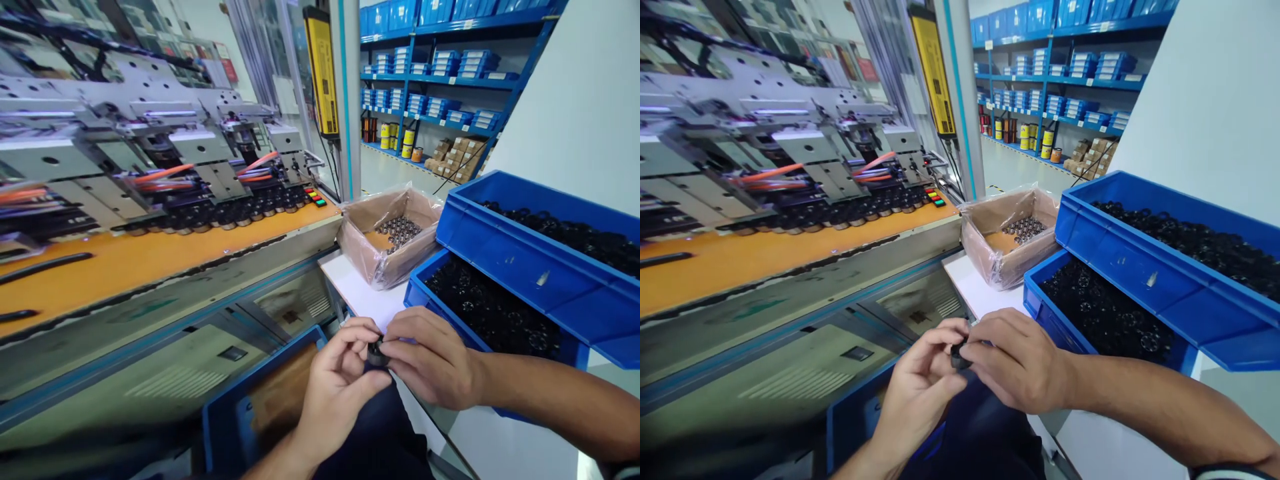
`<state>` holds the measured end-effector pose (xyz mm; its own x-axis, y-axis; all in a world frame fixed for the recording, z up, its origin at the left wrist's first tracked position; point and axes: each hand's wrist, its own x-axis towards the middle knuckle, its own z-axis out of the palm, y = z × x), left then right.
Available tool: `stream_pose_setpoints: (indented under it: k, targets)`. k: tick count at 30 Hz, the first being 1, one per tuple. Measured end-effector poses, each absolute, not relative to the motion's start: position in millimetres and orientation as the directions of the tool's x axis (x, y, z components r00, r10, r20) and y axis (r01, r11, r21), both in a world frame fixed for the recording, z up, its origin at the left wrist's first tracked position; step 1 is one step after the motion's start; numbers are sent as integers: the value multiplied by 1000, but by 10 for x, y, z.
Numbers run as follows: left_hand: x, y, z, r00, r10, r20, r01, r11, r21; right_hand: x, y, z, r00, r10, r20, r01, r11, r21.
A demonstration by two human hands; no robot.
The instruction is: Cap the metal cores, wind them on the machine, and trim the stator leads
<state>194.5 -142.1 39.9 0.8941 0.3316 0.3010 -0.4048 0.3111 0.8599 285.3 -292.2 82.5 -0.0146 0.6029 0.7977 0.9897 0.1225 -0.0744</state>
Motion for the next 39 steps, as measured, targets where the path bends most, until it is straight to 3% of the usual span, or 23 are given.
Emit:
stream_pose_setpoints:
  k: [3, 6, 9, 11, 14, 16, 22, 29, 33, 36, 39]
  targets:
    - [1971, -1432, 364, 957, 226, 180, -275, 515, 812, 2860, -2899, 799, 27, 581, 813, 990, 99, -103]
    - [1951, -1398, 321, 977, 167, 129, -201, 551, 810, 2870, -2891, 780, 97, 578, 810, 979, 90, -181]
    - [1931, -1331, 284, 951, 237, 197, -270, 335, 903, 2890, -2895, 763, 101, 553, 827, 970, 130, -206]
    - [1932, -1279, 290, 890, 281, 358, -392, 74, 917, 2905, -2900, 754, 91, 538, 838, 971, 138, -195]
    - [1948, -1202, 343, 754, 204, 624, -555, -311, 772, 2918, -2907, 750, 92, 542, 835, 975, 123, -187]
    - [1959, -1159, 390, 683, 104, 723, -612, -461, 643, 2918, -2912, 752, 95, 553, 828, 975, 116, -189]
    - [2001, -1105, 478, 566, -53, 822, -700, -558, 446, 2909, -2938, 745, 80, 588, 805, 973, 131, -193]
    - [1989, -1184, 370, 562, -14, 827, -693, -554, 461, 2883, -2922, 783, 86, 617, 782, 970, 127, -207]
    - [2030, -1024, 312, 619, 43, 784, -544, -696, 468, 2912, -3002, 790, 139, 711, 689, 987, -40, -158]
    - [2137, -449, 416, 655, 178, 734, -220, -885, 411, 3145, -3193, 751, 146, 756, 638, 985, -174, -18]
    - [2245, 402, 610, 631, 373, 681, 85, -905, 417, 3543, -3398, 670, 183, 759, 625, 967, -253, 25]
